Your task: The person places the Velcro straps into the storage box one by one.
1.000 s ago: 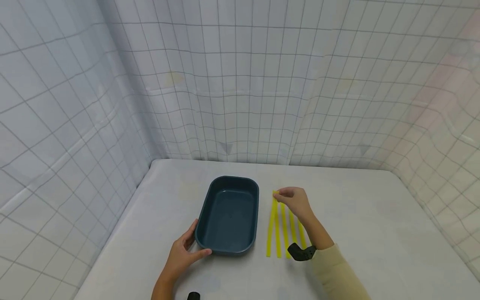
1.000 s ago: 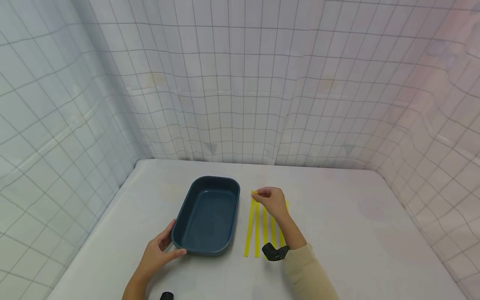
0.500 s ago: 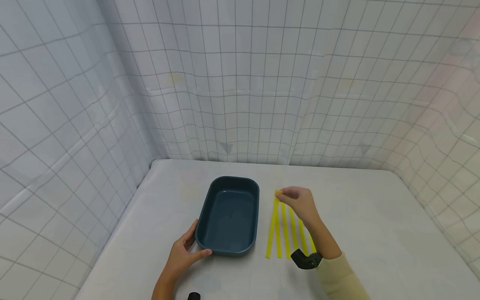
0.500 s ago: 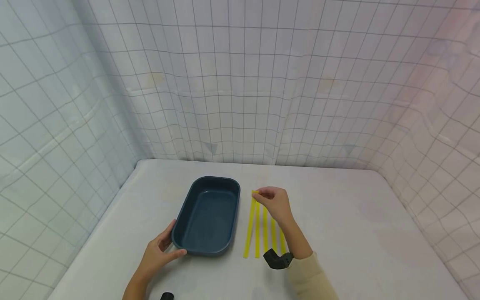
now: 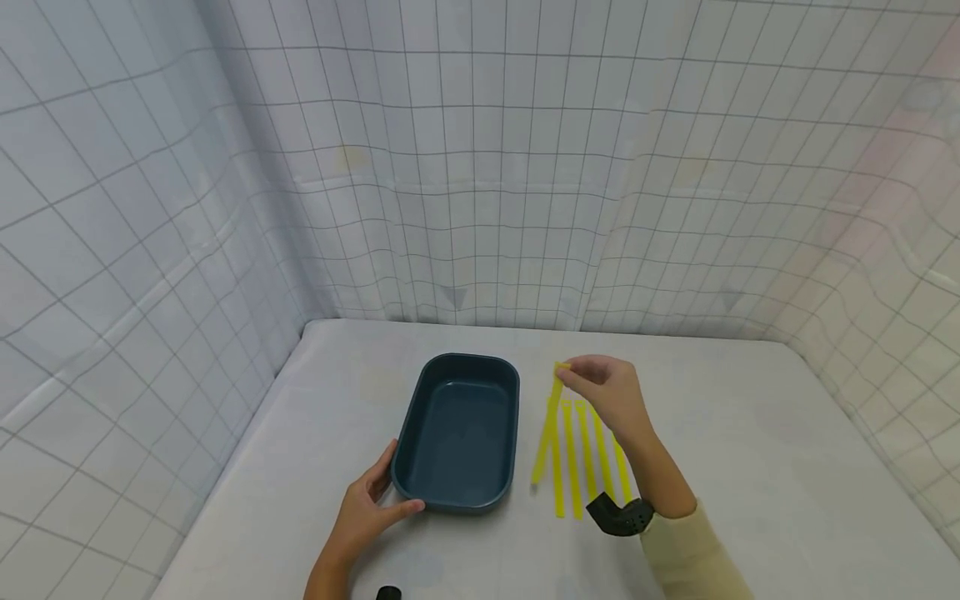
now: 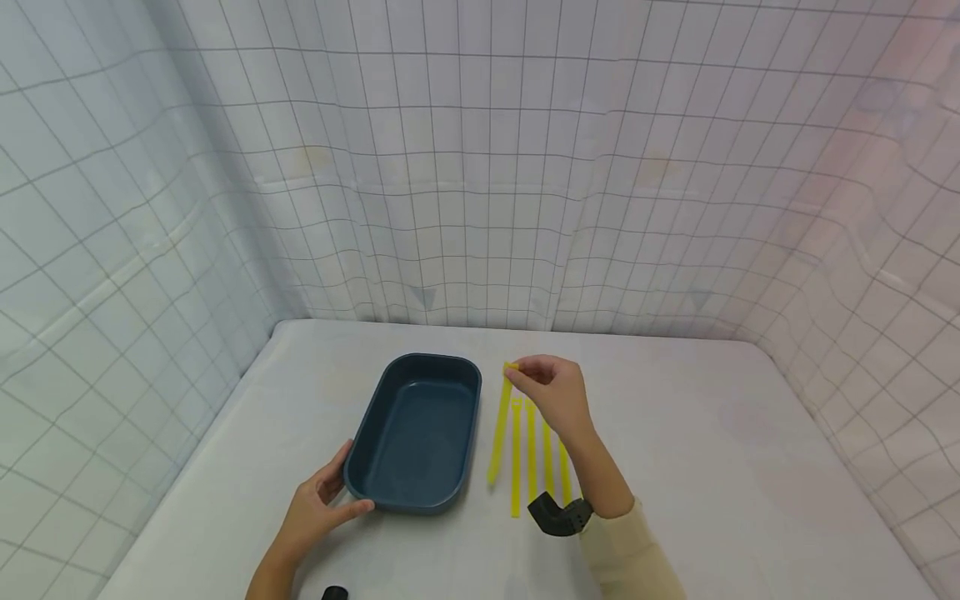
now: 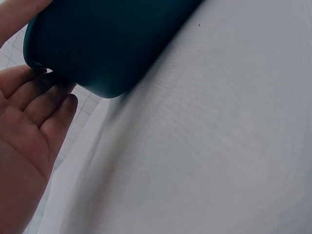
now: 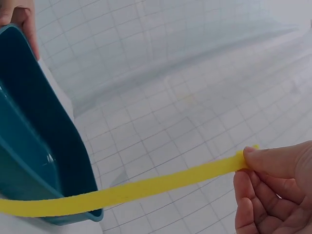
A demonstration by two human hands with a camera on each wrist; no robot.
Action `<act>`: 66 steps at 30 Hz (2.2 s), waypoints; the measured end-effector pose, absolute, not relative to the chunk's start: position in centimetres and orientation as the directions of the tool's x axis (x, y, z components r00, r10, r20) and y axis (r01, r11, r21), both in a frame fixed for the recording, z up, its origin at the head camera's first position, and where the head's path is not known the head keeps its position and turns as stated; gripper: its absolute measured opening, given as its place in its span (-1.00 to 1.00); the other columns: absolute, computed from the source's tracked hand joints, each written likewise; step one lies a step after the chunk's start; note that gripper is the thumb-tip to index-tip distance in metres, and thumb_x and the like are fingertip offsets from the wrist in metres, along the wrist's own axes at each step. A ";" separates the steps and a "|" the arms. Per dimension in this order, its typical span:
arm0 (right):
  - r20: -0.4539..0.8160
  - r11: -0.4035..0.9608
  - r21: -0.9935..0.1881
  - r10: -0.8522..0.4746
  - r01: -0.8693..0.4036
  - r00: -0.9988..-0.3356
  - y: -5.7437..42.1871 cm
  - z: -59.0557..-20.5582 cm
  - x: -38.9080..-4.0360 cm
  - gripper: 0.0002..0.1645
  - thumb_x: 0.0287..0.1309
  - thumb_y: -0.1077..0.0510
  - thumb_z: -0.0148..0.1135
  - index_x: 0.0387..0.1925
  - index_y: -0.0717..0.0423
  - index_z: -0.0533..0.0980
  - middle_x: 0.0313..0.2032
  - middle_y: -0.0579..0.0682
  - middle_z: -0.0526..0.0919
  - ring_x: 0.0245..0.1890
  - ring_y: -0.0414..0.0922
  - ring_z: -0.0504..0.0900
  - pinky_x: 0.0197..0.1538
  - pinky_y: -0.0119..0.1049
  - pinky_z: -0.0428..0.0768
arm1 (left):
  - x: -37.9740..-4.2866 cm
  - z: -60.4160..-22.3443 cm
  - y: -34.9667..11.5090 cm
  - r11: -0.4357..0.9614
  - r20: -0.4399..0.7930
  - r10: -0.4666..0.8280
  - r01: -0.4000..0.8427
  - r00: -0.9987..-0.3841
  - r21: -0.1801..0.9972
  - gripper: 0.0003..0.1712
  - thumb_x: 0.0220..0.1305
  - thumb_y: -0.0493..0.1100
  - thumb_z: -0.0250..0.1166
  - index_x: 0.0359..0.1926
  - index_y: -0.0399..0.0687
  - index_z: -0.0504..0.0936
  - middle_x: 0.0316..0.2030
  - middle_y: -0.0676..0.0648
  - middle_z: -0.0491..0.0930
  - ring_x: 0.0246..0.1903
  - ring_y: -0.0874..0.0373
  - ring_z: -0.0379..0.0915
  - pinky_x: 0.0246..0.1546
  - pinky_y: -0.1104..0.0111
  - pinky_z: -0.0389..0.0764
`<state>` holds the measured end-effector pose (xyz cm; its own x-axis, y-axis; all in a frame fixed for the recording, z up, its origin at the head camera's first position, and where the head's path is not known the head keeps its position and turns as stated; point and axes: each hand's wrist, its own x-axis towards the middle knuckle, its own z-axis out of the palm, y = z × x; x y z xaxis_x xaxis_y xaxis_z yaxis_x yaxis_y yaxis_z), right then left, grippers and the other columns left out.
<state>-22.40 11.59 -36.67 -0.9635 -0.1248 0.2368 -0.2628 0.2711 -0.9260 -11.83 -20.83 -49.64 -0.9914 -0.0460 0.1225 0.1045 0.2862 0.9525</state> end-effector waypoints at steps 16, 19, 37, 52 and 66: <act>0.379 0.061 -0.919 -0.141 -0.390 -0.915 7.0 -33.6 -23.8 -0.76 0.03 0.22 0.34 -0.31 0.36 0.59 -0.36 0.07 0.65 -0.34 -0.12 0.61 -0.21 -0.36 0.61 | -11.9 -50.0 -21.0 0.308 0.081 -0.061 0.058 -0.995 0.949 0.08 -0.18 -0.14 0.54 0.36 -0.14 0.16 0.32 -0.08 0.13 0.25 0.11 0.09 0.16 0.32 0.30; 0.353 0.049 -0.930 -0.166 -0.365 -0.921 5.9 -34.1 -23.9 -0.77 0.03 0.22 0.33 -0.32 0.35 0.59 -0.37 0.05 0.65 -0.35 -0.12 0.60 -0.22 -0.36 0.60 | -11.9 -50.0 -21.0 0.311 0.073 -0.065 0.050 -0.995 0.949 0.09 -0.19 -0.12 0.54 0.36 -0.13 0.16 0.32 -0.07 0.13 0.26 0.12 0.09 0.16 0.32 0.30; 0.228 -0.036 -0.973 -0.281 -0.227 -0.932 0.4 -36.2 -21.9 -0.80 0.04 0.36 0.27 -0.31 0.49 0.55 -0.39 0.12 0.65 -0.42 -0.22 0.59 -0.21 -0.40 0.61 | -11.7 -49.5 -20.7 0.317 0.088 -0.074 0.061 -0.993 0.946 0.06 -0.19 -0.15 0.54 0.35 -0.18 0.18 0.31 -0.09 0.16 0.25 0.09 0.13 0.15 0.28 0.32; 0.111 -0.004 -0.993 -0.319 -0.115 -0.941 -1.9 -42.1 -24.6 -0.73 0.02 0.22 0.34 -0.28 0.38 0.59 -0.37 0.07 0.66 -0.36 -0.16 0.62 -0.13 -0.30 0.60 | -11.7 -49.5 -20.6 0.322 0.094 -0.081 0.063 -0.992 0.945 0.04 -0.18 -0.18 0.53 0.34 -0.19 0.19 0.30 -0.11 0.16 0.24 0.07 0.14 0.14 0.27 0.32; 0.078 -0.026 -0.997 -0.267 -0.074 -0.960 -3.3 -43.4 -25.9 -0.73 0.03 0.27 0.32 -0.28 0.45 0.56 -0.35 0.17 0.66 -0.36 -0.05 0.66 -0.12 -0.11 0.61 | -11.4 -48.6 -20.8 0.300 0.079 -0.077 0.052 -0.994 0.953 0.03 -0.14 -0.24 0.51 0.35 -0.24 0.16 0.31 -0.13 0.15 0.26 0.05 0.11 0.16 0.25 0.29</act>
<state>-25.91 -3.33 -43.37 -0.9604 -0.2675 0.0780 -0.0738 -0.0256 -0.9969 -11.39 -20.76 -48.56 -0.9940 -0.0765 0.0785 0.0522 0.2995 0.9527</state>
